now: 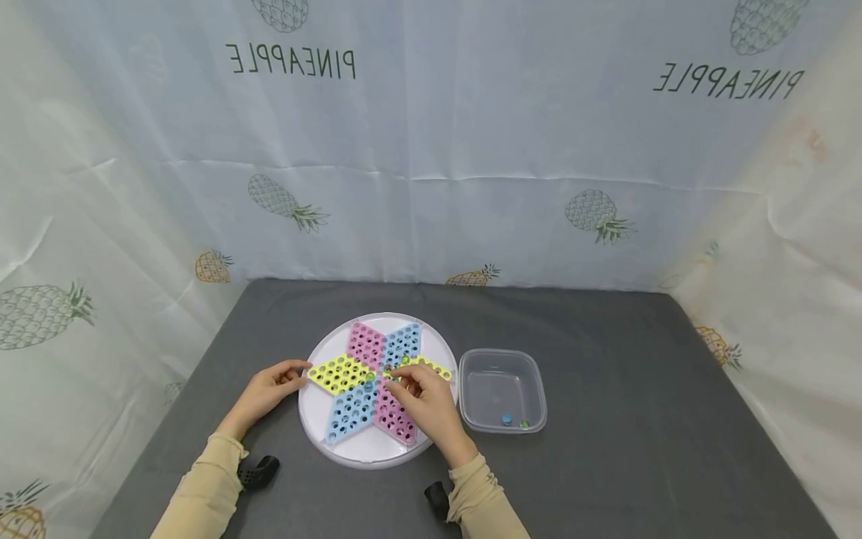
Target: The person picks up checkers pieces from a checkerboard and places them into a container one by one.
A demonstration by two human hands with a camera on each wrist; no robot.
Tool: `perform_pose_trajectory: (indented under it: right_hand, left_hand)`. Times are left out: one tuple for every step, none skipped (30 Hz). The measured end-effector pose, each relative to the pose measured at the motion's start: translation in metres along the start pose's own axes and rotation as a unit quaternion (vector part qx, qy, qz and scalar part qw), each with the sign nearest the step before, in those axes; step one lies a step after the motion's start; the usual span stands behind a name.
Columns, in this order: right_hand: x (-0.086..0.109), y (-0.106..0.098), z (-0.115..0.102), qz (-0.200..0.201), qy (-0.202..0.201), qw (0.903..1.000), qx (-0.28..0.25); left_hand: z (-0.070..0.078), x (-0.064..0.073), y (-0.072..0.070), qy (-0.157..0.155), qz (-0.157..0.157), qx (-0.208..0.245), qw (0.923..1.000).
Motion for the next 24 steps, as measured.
perform_pose_trajectory:
  right_hand:
    - [-0.001,0.002,0.004,-0.002,0.005,1.0,0.002]
    - [-0.002,0.003,0.009,-0.003,0.009,1.0,0.003]
    - [-0.003,0.005,0.014,-0.004,0.012,0.9999,0.002]
    - [-0.004,0.007,0.02,-0.007,0.017,0.9998,-0.002]
    - [-0.005,0.009,0.026,-0.01,0.023,0.9997,-0.006]
    - [-0.005,0.011,0.031,-0.013,0.027,0.9995,-0.011]
    - [-0.006,0.014,0.036,-0.017,0.034,0.9991,-0.017]
    - [-0.007,0.015,0.039,-0.02,0.036,0.9989,-0.022]
    - [-0.008,0.016,0.041,-0.024,0.037,0.9987,-0.023]
    - [-0.008,0.017,0.043,-0.026,0.04,0.9986,-0.023]
    - [-0.009,0.018,0.044,-0.027,0.04,0.9986,-0.021]
    - [-0.009,0.018,0.045,-0.028,0.039,0.9987,-0.019]
    - [-0.01,0.019,0.046,-0.029,0.038,0.9988,-0.015]
    - [-0.01,0.019,0.047,-0.03,0.038,0.9988,-0.011]
    - [-0.011,0.02,0.047,-0.031,0.037,0.9988,-0.008]
    - [-0.012,0.021,0.048,-0.033,0.035,0.9989,-0.004]
    - [-0.013,0.022,0.049,-0.034,0.033,0.9989,-0.002]
    - [-0.013,0.023,0.05,-0.035,0.033,0.9989,0.001]
    - [-0.013,0.024,0.052,-0.035,0.036,0.9987,0.002]
    - [-0.014,0.025,0.054,-0.035,0.041,0.9985,0.003]
    - [-0.014,0.026,0.057,-0.035,0.046,0.9983,0.006]
    - [-0.014,0.027,0.059,-0.036,0.052,0.998,0.007]
    - [-0.014,0.027,0.062,-0.036,0.06,0.9975,0.005]
    - [-0.015,0.028,0.064,-0.037,0.066,0.9971,0.005]
  left_hand:
    - [0.0,0.0,0.0,0.0,0.0,0.0,1.0]
    - [0.0,0.0,0.0,0.002,0.0,-0.001,1.0]
    - [0.0,0.0,0.0,0.003,0.001,0.0,1.0]
    - [0.0,0.0,0.0,0.004,0.002,0.0,1.0]
    - [0.0,0.0,0.0,0.004,0.003,0.001,1.0]
    - [0.0,0.0,0.0,0.005,0.003,-0.001,1.0]
    - [0.0,0.0,0.0,0.005,0.003,-0.001,1.0]
    - [0.0,0.0,0.0,0.004,0.002,-0.003,1.0]
    - [-0.001,0.0,0.0,0.004,0.002,-0.002,1.0]
    - [-0.001,0.0,0.001,0.003,0.002,-0.002,1.0]
    - [-0.001,-0.001,0.001,0.003,0.001,-0.003,1.0]
    - [-0.001,-0.001,0.001,0.003,0.001,-0.003,1.0]
    - [-0.001,-0.001,0.001,0.004,0.001,-0.003,1.0]
    - [-0.001,-0.001,0.001,0.005,0.001,-0.004,1.0]
    - [-0.001,-0.001,0.001,0.005,0.002,-0.002,1.0]
    - [0.0,-0.001,0.001,0.006,0.003,-0.003,1.0]
    - [0.0,-0.001,0.0,0.007,0.004,-0.004,1.0]
    - [0.0,0.0,0.0,0.008,0.005,-0.004,0.9999]
    - [0.0,0.0,0.0,0.009,0.004,-0.005,0.9999]
    - [0.001,0.0,-0.001,0.01,0.005,-0.005,0.9999]
    - [0.001,0.0,-0.001,0.011,0.005,-0.005,0.9999]
    - [0.001,0.0,-0.001,0.012,0.005,-0.005,0.9999]
    - [0.001,0.0,-0.001,0.013,0.004,-0.005,0.9999]
    - [0.001,-0.001,0.0,0.013,0.004,-0.005,0.9999]
Point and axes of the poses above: each hand's wrist, its own x-axis away from the middle knuckle, its own y-axis out of the palm, z = x × y, the point moved 8 cm from there along -x, towards the middle knuckle, and after that the axes turned 15 degrees about -z, right-handed, at the moved point
